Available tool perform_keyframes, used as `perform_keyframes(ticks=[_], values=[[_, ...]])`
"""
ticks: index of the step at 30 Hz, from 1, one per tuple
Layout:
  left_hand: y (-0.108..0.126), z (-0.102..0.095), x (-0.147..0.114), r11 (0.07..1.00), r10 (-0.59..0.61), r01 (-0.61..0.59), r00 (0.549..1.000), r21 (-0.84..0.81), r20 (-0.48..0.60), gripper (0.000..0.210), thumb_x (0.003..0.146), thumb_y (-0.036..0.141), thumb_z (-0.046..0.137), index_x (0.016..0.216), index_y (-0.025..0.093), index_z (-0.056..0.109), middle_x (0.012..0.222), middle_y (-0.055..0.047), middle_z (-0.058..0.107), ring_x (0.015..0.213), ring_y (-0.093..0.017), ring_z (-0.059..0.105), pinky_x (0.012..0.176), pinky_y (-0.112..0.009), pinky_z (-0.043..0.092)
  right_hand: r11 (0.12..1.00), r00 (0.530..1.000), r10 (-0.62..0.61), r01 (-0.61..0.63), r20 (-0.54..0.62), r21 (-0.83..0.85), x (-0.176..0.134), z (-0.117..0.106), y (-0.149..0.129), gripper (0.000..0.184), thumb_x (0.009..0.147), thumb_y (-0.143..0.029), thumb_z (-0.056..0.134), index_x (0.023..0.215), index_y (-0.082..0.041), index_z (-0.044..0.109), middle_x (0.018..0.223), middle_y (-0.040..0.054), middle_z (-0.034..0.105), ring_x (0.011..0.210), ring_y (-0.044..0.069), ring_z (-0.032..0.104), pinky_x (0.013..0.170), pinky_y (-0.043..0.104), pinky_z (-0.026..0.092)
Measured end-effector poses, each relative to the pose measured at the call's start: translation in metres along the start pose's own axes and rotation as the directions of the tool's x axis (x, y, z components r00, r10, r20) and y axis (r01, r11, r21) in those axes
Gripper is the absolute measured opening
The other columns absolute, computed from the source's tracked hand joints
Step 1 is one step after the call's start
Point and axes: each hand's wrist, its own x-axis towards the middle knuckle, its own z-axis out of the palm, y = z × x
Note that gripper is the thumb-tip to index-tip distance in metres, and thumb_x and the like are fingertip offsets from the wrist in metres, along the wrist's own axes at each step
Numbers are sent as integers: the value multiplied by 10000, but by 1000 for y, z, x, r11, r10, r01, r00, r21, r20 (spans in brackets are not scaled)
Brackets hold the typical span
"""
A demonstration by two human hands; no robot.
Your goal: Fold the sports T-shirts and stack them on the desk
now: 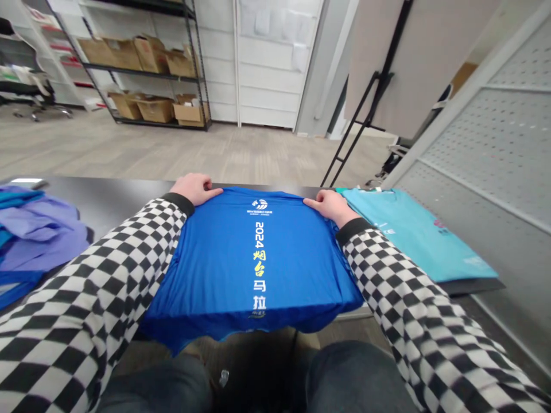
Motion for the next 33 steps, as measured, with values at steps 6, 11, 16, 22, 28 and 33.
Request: perform_keyframes(ticks=[6, 11, 16, 22, 28, 33], values=[[-4, 7, 21, 999, -43, 44, 999, 18, -8, 581, 915, 805, 629, 931, 241, 767, 1034, -130, 808, 1002, -330, 715, 830, -387, 473, 999, 999, -17, 19, 39, -34, 33, 2, -1, 592, 1019, -802, 658, 943, -223, 755, 999, 130, 806, 913, 286, 691, 808, 376, 459], [8, -18, 13, 976, 16, -30, 998, 214, 68, 533, 1000, 715, 564, 1047, 250, 819, 1176, -131, 833, 1180, -361, 732, 952, -413, 520, 997, 997, -33, 37, 73, -63, 50, 1, -4, 601, 1039, -788, 637, 1003, -204, 772, 965, 138, 805, 869, 291, 712, 771, 374, 485], [70, -47, -5, 963, 120, -149, 983, 226, 136, 531, 1029, 568, 546, 1368, 243, 795, 1416, -139, 782, 1320, -361, 713, 1120, -462, 541, 985, 993, -93, 103, 73, -135, 44, -1, -6, 574, 1058, -760, 617, 992, -212, 774, 1059, 150, 821, 956, 311, 748, 816, 369, 524], [137, -14, -34, 958, 284, -286, 921, -29, 266, 901, 1085, 797, 369, 1774, 225, 462, 1833, -148, 452, 1697, -381, 417, 1385, -533, 321, 986, 980, -150, 157, 131, -48, 31, -21, 2, 571, 1121, -701, 537, 1047, -205, 810, 1090, 151, 841, 974, 306, 767, 852, 371, 542], [129, 14, -36, 964, 261, -263, 892, -46, 369, 1013, 1059, 882, 326, 1853, 256, 295, 1930, -146, 180, 1794, -420, 147, 1418, -669, 134, 987, 951, -134, 152, 280, -44, -2, -64, 27, 463, 1050, -673, 685, 1025, -235, 831, 1038, 93, 858, 958, 286, 784, 825, 345, 559], [116, 9, -31, 966, 253, -254, 899, -45, 358, 961, 1073, 864, 264, 1846, 297, 323, 1926, -92, 222, 1792, -392, 178, 1427, -629, 127, 985, 919, -138, 166, 370, -46, -19, -68, 24, 158, 981, -382, 753, 996, -240, 822, 968, 61, 855, 899, 264, 785, 838, 343, 571]])
